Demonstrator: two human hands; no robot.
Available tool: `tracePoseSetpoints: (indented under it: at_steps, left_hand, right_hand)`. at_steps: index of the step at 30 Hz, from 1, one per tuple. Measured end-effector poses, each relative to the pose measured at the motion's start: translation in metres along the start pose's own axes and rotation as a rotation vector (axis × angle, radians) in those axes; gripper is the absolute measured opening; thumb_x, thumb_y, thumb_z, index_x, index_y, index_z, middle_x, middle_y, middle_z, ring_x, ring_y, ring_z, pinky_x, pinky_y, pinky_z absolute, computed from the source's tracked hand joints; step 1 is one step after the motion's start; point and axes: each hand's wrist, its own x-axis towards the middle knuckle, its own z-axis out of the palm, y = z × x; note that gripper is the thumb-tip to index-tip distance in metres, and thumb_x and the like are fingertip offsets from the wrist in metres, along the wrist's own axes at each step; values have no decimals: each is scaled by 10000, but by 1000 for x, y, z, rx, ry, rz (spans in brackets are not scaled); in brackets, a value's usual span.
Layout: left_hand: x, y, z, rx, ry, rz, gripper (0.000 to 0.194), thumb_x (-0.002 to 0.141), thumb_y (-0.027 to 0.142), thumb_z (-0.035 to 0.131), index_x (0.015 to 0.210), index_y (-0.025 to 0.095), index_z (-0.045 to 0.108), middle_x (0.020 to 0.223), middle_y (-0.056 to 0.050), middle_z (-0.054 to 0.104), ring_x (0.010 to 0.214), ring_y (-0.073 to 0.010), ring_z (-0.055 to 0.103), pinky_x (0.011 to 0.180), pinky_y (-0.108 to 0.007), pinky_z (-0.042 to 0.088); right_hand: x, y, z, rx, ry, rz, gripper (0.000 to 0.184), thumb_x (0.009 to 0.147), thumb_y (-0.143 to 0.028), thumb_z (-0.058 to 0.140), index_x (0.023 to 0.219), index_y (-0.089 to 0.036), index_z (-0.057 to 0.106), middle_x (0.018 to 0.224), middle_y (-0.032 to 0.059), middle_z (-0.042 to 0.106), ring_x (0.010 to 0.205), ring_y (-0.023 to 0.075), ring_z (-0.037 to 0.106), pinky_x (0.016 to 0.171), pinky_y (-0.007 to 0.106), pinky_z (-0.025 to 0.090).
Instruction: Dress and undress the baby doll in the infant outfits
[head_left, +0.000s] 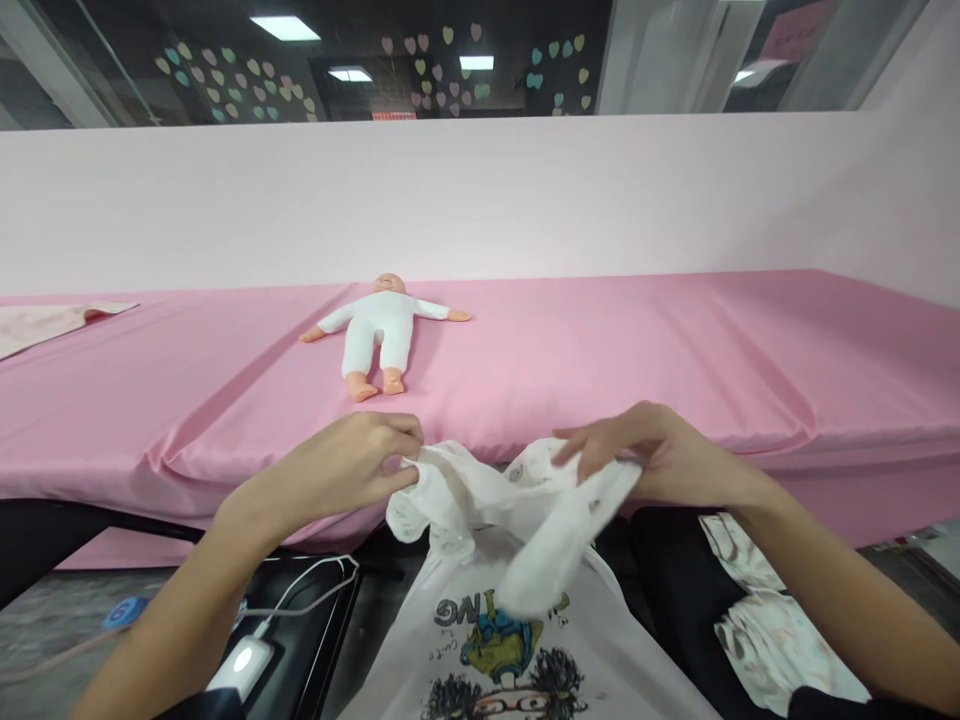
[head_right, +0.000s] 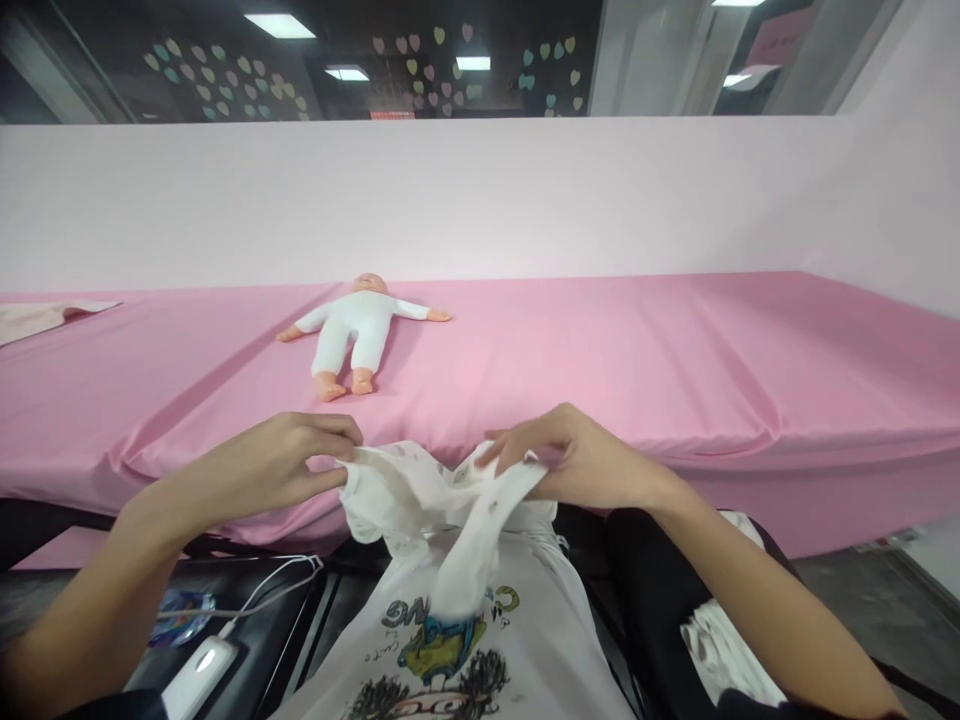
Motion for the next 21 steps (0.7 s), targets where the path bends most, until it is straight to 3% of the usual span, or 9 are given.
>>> tracePoseSetpoints:
  at_steps: [3,5,7,9,11,14,16,19,21]
  left_hand:
    - [1,7,-2,-191,-146,201,337,778,343,468,517,200,625,829,-58,646,772,-161,595,751,-284,465]
    - [-1,11,1,-378,-200,249,406,785,355,465,422,198,555,647,-59,613,662,-153,582,708,-286,473]
    - [-3,16,7,-532,-322,252,430,795,355,457,395,205,509,490,-35,526,518,-132,514,655,-295,470]
    - [-4,23,14,-601,-437,259,394,804,339,460,435,204,501,472,-18,491,477,-118,452,610,-289,449]
    - [-3,30,21,-574,-455,300,332,806,297,474,492,191,491,509,-6,488,492,-108,424,561,-261,402]
    - [3,35,30,-358,-246,316,276,818,231,470,549,169,467,539,15,457,515,-94,402,531,-238,316]
    - [7,34,35,-232,-70,259,270,816,192,453,548,163,426,535,28,424,514,-89,387,525,-233,282]
    - [16,28,45,-233,91,130,298,773,155,463,519,170,308,507,54,332,485,-76,326,499,-224,243]
    - [23,24,54,-307,167,26,273,739,135,476,540,176,293,516,65,291,487,-73,290,494,-218,233]
  right_hand:
    - [0,-1,7,164,-156,-42,150,786,-294,613,780,-176,705,690,13,685,626,120,625,615,255,490]
    - [1,-2,12,113,-201,-67,184,807,-313,594,827,-172,711,641,3,661,530,88,572,499,212,425]
    - [2,-4,18,-105,-200,-110,227,836,-354,557,857,-186,709,585,-14,613,489,71,511,453,203,351]
    - [2,-6,25,-459,-146,-160,286,869,-398,499,830,-196,698,587,-16,578,476,63,455,432,213,273]
    - [3,-8,33,-810,-92,-192,307,883,-390,470,775,-182,669,637,-3,569,474,66,418,418,232,189]
    - [4,-9,41,-1149,-22,-241,178,842,-180,482,727,-159,616,678,11,564,468,75,392,414,251,132]
    - [6,-6,42,-1293,95,-255,195,784,-41,446,772,-148,609,684,13,562,454,74,367,407,247,133]
    - [13,9,37,-1403,267,-186,212,759,-14,441,832,-125,606,604,-1,523,437,81,331,401,242,132]
    - [20,24,34,-1385,316,-124,147,749,-45,476,704,-133,585,526,-3,485,461,99,349,415,250,144]
